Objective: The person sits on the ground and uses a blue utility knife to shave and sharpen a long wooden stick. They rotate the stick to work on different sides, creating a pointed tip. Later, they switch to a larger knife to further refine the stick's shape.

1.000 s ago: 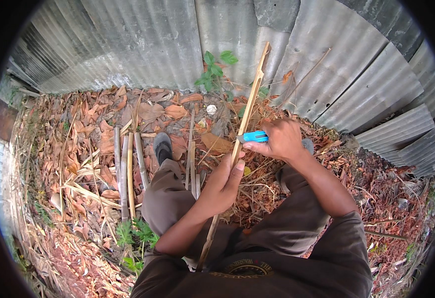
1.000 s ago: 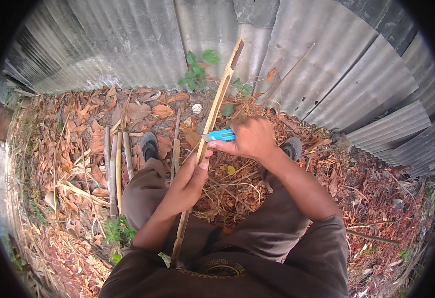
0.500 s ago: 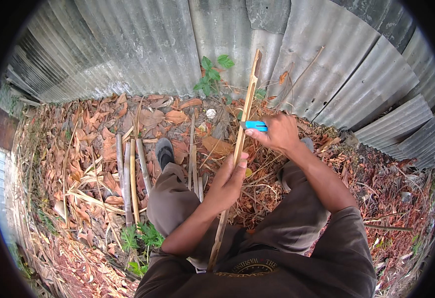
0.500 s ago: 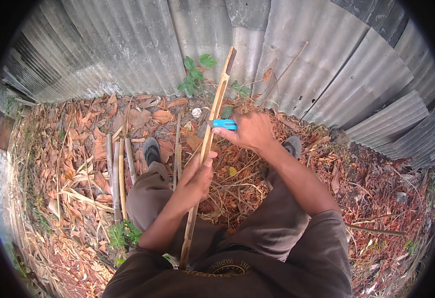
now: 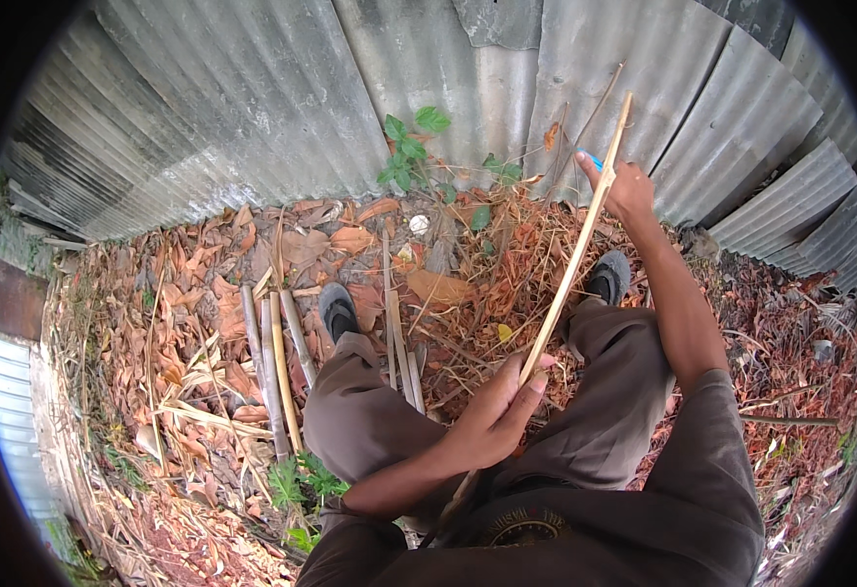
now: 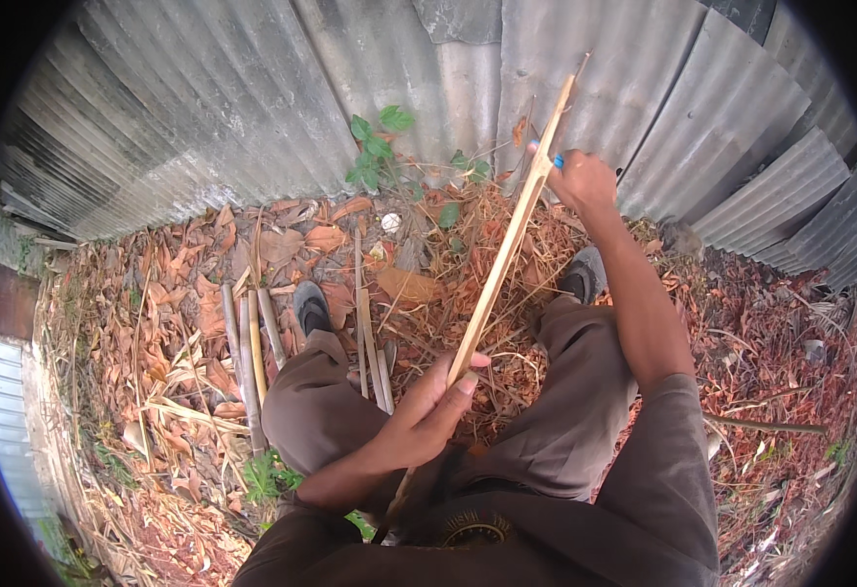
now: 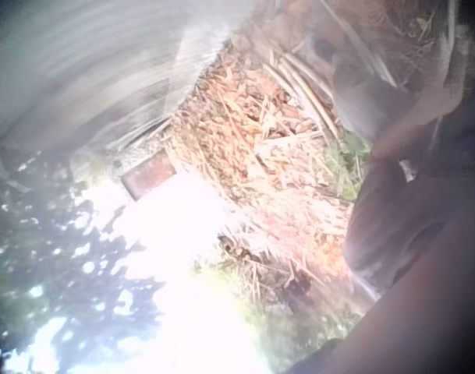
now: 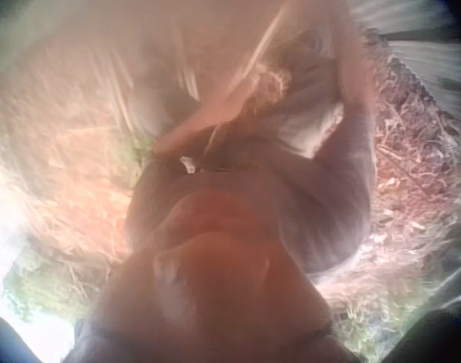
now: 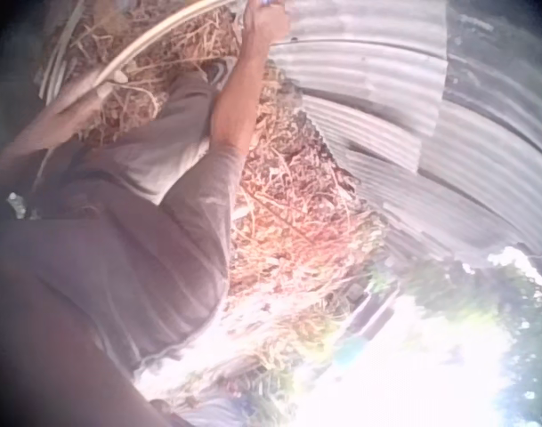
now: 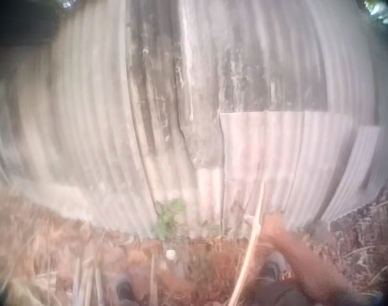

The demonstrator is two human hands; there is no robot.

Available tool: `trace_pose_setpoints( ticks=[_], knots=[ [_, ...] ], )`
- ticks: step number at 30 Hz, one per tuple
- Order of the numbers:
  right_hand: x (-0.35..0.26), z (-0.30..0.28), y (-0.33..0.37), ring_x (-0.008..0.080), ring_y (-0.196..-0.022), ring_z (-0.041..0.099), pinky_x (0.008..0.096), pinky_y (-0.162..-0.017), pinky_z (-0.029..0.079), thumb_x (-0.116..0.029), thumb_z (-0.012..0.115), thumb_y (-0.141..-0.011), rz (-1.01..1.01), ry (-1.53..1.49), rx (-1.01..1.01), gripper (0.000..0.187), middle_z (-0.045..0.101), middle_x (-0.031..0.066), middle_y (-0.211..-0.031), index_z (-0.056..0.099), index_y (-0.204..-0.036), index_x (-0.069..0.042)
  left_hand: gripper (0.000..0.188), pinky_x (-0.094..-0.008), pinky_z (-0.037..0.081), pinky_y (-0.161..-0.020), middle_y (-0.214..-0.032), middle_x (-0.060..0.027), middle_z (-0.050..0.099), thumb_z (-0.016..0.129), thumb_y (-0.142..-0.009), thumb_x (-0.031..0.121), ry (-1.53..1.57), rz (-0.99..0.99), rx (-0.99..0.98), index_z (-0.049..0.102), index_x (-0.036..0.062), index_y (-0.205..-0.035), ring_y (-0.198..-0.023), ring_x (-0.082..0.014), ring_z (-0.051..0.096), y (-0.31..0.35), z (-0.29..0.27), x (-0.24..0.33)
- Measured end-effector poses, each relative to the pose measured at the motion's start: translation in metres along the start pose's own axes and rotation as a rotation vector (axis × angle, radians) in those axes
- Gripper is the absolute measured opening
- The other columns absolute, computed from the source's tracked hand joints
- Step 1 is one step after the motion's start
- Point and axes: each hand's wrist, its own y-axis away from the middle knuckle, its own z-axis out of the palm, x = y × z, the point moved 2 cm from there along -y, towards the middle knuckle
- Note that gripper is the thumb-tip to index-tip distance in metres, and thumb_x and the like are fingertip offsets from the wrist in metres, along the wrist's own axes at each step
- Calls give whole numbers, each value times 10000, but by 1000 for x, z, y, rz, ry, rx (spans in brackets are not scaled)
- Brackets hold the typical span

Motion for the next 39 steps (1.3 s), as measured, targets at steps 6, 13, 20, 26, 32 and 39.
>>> trace_pose_setpoints(
  ticks=[6,13,20,26,32,39],
  knots=[
    [-34,-11,36,372,-667,655,456,-645,495,-708,387,-879,-27,-266,-19,749,624,187,-615,677,-820,-20,351,-186,239,-407,-660,55,310,330,-1047,314,356,-274,123,455,40,-1228,-484,-17,261,-13,-28,0],
    [-77,-18,90,351,-574,620,442,-548,467,-612,519,-877,-486,-440,-64,586,561,140,-549,640,-804,-43,407,-188,262,-398,-681,27,360,321,-1043,343,369,-259,202,460,17,-1243,-457,-26,281,-23,-39,10],
    [-102,-7,127,323,-467,587,424,-449,459,-723,592,-735,-888,-232,-27,667,536,116,-497,587,-598,-71,463,-197,300,-427,-717,19,406,309,-1039,404,288,-248,261,463,39,-1279,-479,-39,315,-23,-44,4],
    [-106,2,127,313,-441,589,407,-441,478,-762,580,-714,-812,-191,56,711,518,116,-447,590,-562,-67,449,-210,349,-500,-748,2,445,330,-1040,380,124,-205,298,450,21,-1282,-552,-51,377,-19,-48,2],
    [-107,5,119,299,-432,566,406,-430,448,-745,597,-711,-920,-180,144,660,508,90,-453,578,-568,-101,364,-269,423,-700,-848,-52,511,399,-1032,273,-180,-29,357,450,-7,-1260,-752,-108,496,-11,-44,-11],
    [-105,6,102,336,-437,554,434,-445,442,-719,580,-749,-680,-206,42,658,517,123,-462,603,-602,-78,339,-276,424,-709,-847,-48,505,399,-1032,247,-124,-82,325,452,-11,-1246,-755,-109,475,-7,-38,-9]
  ],
)
